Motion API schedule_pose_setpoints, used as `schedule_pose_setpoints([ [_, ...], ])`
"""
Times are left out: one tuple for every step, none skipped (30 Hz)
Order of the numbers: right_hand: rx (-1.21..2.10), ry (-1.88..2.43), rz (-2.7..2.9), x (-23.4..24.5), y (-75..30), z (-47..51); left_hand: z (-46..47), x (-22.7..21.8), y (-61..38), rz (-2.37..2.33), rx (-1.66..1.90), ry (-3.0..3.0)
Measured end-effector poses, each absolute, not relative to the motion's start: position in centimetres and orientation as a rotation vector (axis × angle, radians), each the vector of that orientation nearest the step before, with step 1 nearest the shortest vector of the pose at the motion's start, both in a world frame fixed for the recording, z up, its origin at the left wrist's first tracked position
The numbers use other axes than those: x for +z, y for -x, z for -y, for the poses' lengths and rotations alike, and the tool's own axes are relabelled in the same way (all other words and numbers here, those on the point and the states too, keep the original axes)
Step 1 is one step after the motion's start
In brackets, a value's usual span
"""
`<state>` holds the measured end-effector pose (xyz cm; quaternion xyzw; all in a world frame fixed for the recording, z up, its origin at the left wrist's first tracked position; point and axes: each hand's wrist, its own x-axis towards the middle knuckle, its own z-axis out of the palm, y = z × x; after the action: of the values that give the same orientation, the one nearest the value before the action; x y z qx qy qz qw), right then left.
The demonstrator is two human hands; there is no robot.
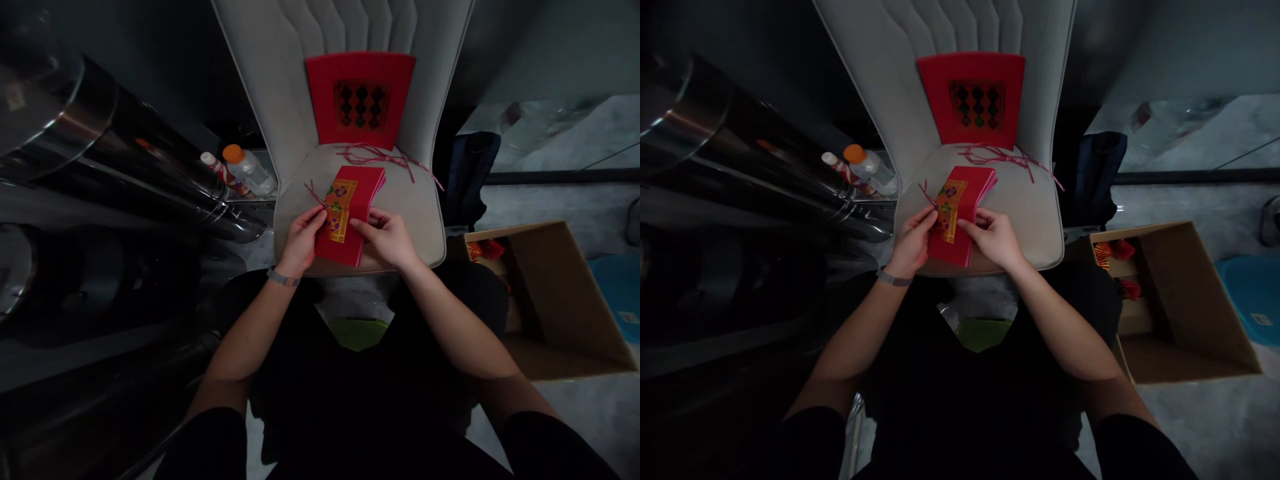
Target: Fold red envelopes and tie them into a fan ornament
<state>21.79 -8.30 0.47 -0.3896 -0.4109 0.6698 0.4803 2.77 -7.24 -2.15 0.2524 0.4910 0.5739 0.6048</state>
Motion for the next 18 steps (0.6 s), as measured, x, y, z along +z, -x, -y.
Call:
schedule_pose_setpoints([
  [1.638,0.955,1.001,0.2,-21.9,8.2,7.2,-2.1,-2.8,-1.131,1.329,-0.601],
  [1.647,0.959,1.000,0.0,-22.0,8.1,7.2,-2.0,-2.8,-1.115,1.318,-0.615],
  [1.658,0.961,1.002,-0.2,-22.0,8.0,7.2,-1.9,-2.9,-1.092,1.294,-0.625],
  [1.672,0.962,1.010,-0.4,-22.0,7.9,7.3,-1.8,-3.0,-1.067,1.258,-0.633],
  [1.685,0.962,1.024,-0.6,-22.0,7.9,7.4,-1.8,-3.1,-1.050,1.214,-0.639],
  [1.697,0.961,1.043,-0.7,-21.9,7.9,7.5,-1.7,-3.2,-1.049,1.171,-0.642],
  [1.704,0.959,1.064,-0.8,-21.8,8.0,7.5,-1.7,-3.3,-1.068,1.138,-0.643],
  [1.702,0.957,1.084,-0.9,-21.6,8.0,7.6,-1.8,-3.4,-1.103,1.121,-0.643],
  [1.686,0.958,1.099,-0.9,-21.5,8.1,7.7,-1.9,-3.5,-1.138,1.114,-0.643],
  [1.663,0.963,1.109,-1.0,-21.3,8.2,7.7,-2.0,-3.5,-1.163,1.121,-0.643],
  [1.641,0.972,1.115,-1.1,-21.2,8.3,7.6,-2.1,-3.5,-1.172,1.137,-0.644],
  [1.631,0.984,1.120,-1.3,-21.1,8.4,7.5,-2.2,-3.5,-1.169,1.159,-0.647],
  [1.640,0.997,1.130,-1.6,-21.1,8.5,7.4,-2.3,-3.4,-1.162,1.181,-0.650],
  [1.667,1.006,1.145,-1.8,-21.0,8.5,7.2,-2.3,-3.3,-1.163,1.202,-0.655],
  [1.699,1.009,1.167,-2.2,-21.0,8.4,7.0,-2.3,-3.3,-1.175,1.222,-0.663],
  [1.721,1.003,1.191,-2.6,-21.0,8.3,6.9,-2.2,-3.2,-1.200,1.242,-0.678],
  [1.721,0.989,1.211,-3.0,-20.9,8.1,6.9,-2.2,-3.3,-1.233,1.265,-0.705],
  [1.695,0.970,1.219,-3.4,-20.8,7.9,6.9,-2.1,-3.4,-1.272,1.293,-0.747],
])
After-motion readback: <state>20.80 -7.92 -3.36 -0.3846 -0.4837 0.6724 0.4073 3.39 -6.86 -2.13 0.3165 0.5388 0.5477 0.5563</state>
